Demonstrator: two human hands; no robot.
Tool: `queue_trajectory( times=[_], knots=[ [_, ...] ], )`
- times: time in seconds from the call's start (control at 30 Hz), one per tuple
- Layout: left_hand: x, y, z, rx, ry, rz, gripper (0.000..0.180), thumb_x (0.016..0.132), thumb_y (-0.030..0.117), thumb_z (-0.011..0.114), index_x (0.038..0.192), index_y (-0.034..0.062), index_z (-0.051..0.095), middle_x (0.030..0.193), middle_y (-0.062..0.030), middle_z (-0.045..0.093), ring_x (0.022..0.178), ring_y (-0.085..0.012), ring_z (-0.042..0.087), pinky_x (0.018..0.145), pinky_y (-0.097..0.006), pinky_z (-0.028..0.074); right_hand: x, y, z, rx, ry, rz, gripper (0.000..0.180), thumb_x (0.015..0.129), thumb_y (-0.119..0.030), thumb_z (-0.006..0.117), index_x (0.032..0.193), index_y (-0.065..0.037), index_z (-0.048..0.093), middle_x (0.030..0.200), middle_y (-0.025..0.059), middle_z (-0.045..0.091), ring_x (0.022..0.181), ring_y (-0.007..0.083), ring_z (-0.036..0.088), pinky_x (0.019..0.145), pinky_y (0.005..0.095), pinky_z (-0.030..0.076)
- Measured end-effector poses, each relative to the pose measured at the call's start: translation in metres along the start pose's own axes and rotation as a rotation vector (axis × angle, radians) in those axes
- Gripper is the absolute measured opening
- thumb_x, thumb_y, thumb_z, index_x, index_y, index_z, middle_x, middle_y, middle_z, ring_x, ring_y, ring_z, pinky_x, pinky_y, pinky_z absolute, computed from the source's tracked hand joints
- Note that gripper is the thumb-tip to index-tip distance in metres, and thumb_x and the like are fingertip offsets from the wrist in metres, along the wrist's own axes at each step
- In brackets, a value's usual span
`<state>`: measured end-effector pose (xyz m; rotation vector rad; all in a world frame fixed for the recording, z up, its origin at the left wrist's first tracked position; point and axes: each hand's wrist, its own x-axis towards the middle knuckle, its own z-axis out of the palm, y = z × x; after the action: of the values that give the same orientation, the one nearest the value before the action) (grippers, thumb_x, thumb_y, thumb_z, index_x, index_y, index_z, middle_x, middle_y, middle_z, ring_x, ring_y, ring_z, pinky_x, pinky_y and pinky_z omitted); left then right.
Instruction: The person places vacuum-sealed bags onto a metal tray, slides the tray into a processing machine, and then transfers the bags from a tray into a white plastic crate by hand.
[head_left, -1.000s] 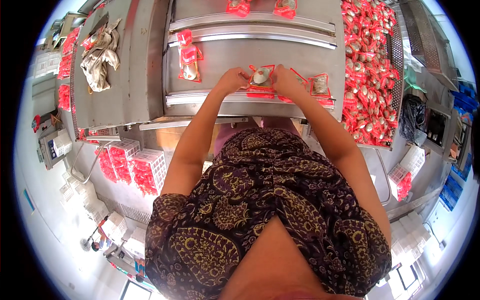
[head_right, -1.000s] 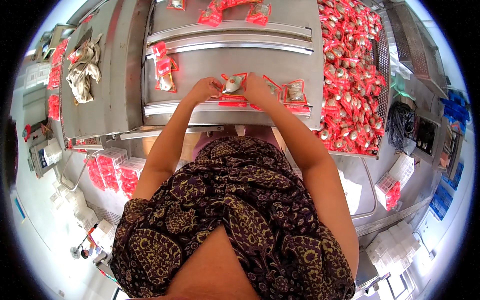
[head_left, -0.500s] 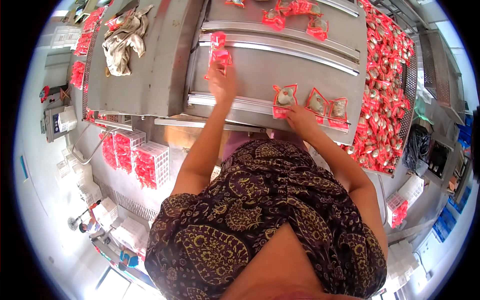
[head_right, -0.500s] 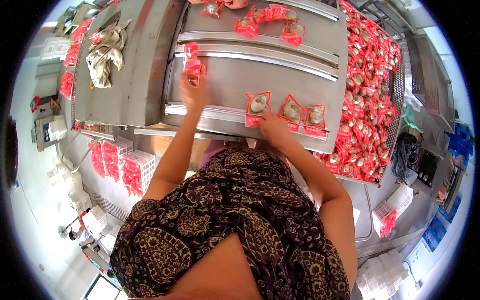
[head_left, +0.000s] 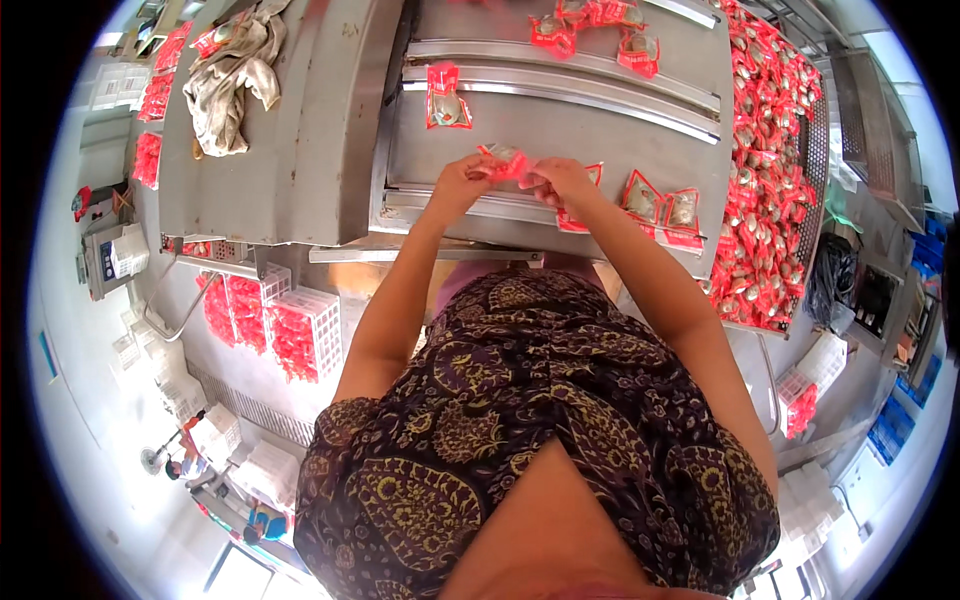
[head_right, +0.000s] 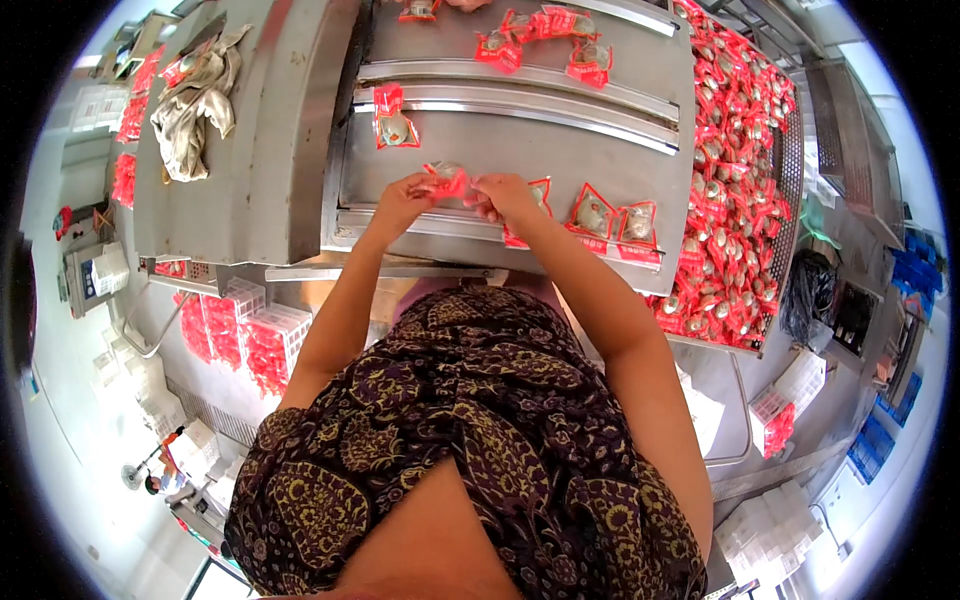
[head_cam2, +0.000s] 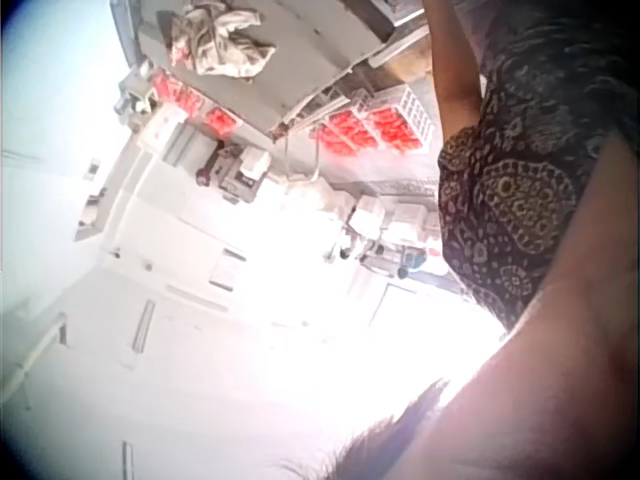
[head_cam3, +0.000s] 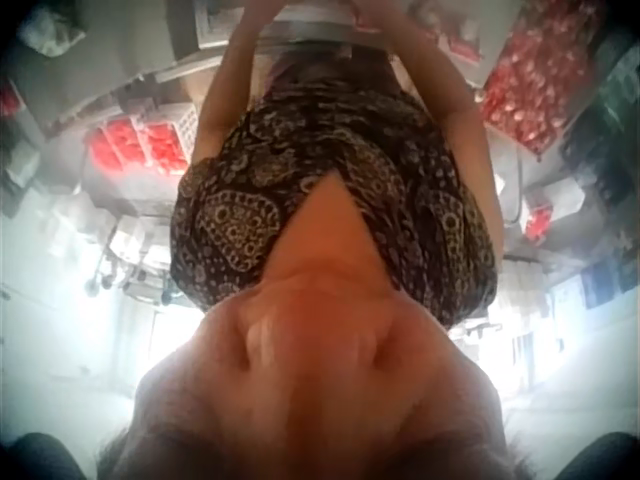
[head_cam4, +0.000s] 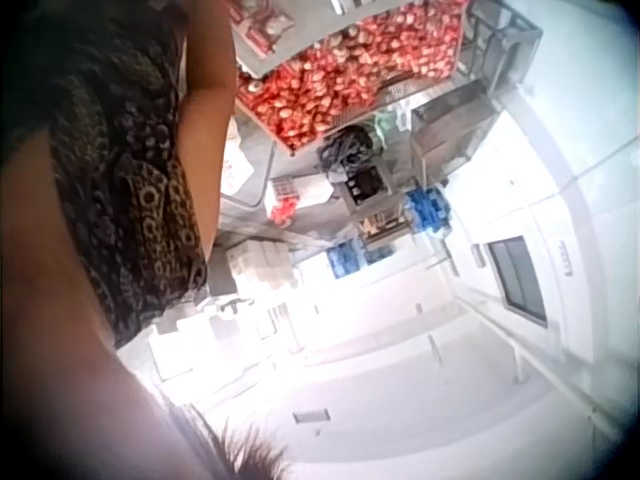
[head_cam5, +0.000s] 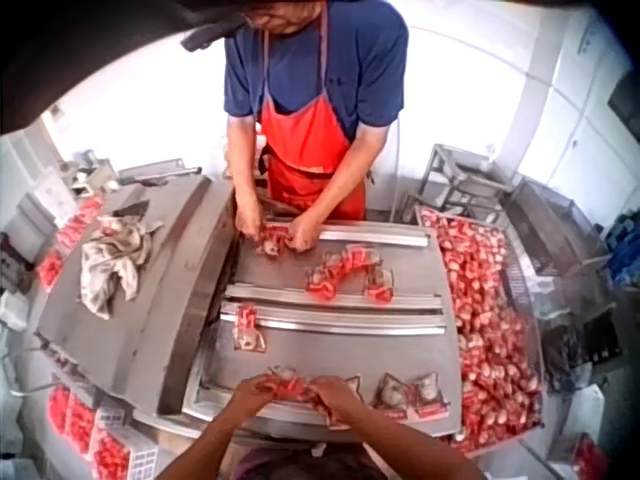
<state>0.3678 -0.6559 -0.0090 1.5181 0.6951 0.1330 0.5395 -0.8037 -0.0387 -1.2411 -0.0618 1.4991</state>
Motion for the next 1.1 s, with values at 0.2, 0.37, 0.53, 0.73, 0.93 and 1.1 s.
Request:
queue_trajectory(
  times=[0.2,0.37,0.53,0.73,0.93,1.1],
  knots=[
    [-0.008,0.018,-0.023,-0.185,-0.151,-0.423,0.032,0.089,0.011,0.064,0.119,0.0039,0.058,0.099,-0.0044,0.066,0.090,-0.0114,0.063,0.079,-0.025,0.049,0.023,0.010,0.010,-0.073,0.089,0.128,0.041,0.082,0.003,0.068,0.117,0.005,0.048,0.075,0.0126,0.061,0.053,0.0152,0.054,0.040,0.0271,0.036],
    [0.005,0.003,-0.019,-0.083,0.078,-0.328,0.037,0.079,0.009,0.073,0.110,0.0055,0.054,0.089,-0.0068,0.066,0.076,-0.0131,0.064,0.067,-0.027,0.052,0.022,0.005,0.017,-0.151,0.075,0.114,0.054,0.078,0.007,0.069,0.123,0.004,0.040,0.077,0.0142,0.062,0.054,0.0156,0.055,0.040,0.0262,0.036],
    [0.010,-0.003,-0.027,-0.095,0.016,-0.350,0.039,0.077,0.007,0.075,0.110,0.0050,0.054,0.086,-0.0068,0.066,0.076,-0.0131,0.064,0.065,-0.027,0.052,0.025,-0.002,0.018,-0.043,0.154,0.135,0.050,0.079,0.006,0.068,0.122,0.004,0.041,0.076,0.0131,0.061,0.055,0.0150,0.055,0.042,0.0250,0.036],
    [0.021,-0.024,-0.037,-0.033,-0.025,-0.265,0.036,0.076,0.005,0.073,0.107,0.0041,0.055,0.083,-0.0068,0.066,0.075,-0.0131,0.063,0.063,-0.026,0.051,0.029,0.007,0.015,-0.406,0.140,-0.029,0.047,0.078,0.004,0.066,0.118,-0.002,0.041,0.076,0.0131,0.065,0.062,0.0224,0.063,0.047,0.0334,0.044],
    [0.065,-0.053,-0.037,0.271,0.052,-0.030,0.032,0.072,0.008,0.075,0.101,0.0046,0.060,0.079,-0.0082,0.067,0.072,-0.0167,0.065,0.066,-0.031,0.052,0.023,0.017,0.014,-0.970,0.493,-0.701,0.038,0.081,0.000,0.060,0.112,-0.005,0.039,0.073,0.0193,0.063,0.070,0.0406,0.064,0.061,0.0505,0.048],
    [0.063,-0.052,-0.033,0.506,-0.059,-0.036,0.032,0.070,0.010,0.074,0.099,0.0044,0.062,0.080,-0.0102,0.069,0.072,-0.0201,0.066,0.069,-0.032,0.052,0.016,0.013,0.013,-1.116,0.502,-0.604,0.031,0.085,-0.005,0.058,0.111,-0.004,0.041,0.078,0.0261,0.062,0.076,0.0481,0.061,0.067,0.0563,0.046]
  ],
)
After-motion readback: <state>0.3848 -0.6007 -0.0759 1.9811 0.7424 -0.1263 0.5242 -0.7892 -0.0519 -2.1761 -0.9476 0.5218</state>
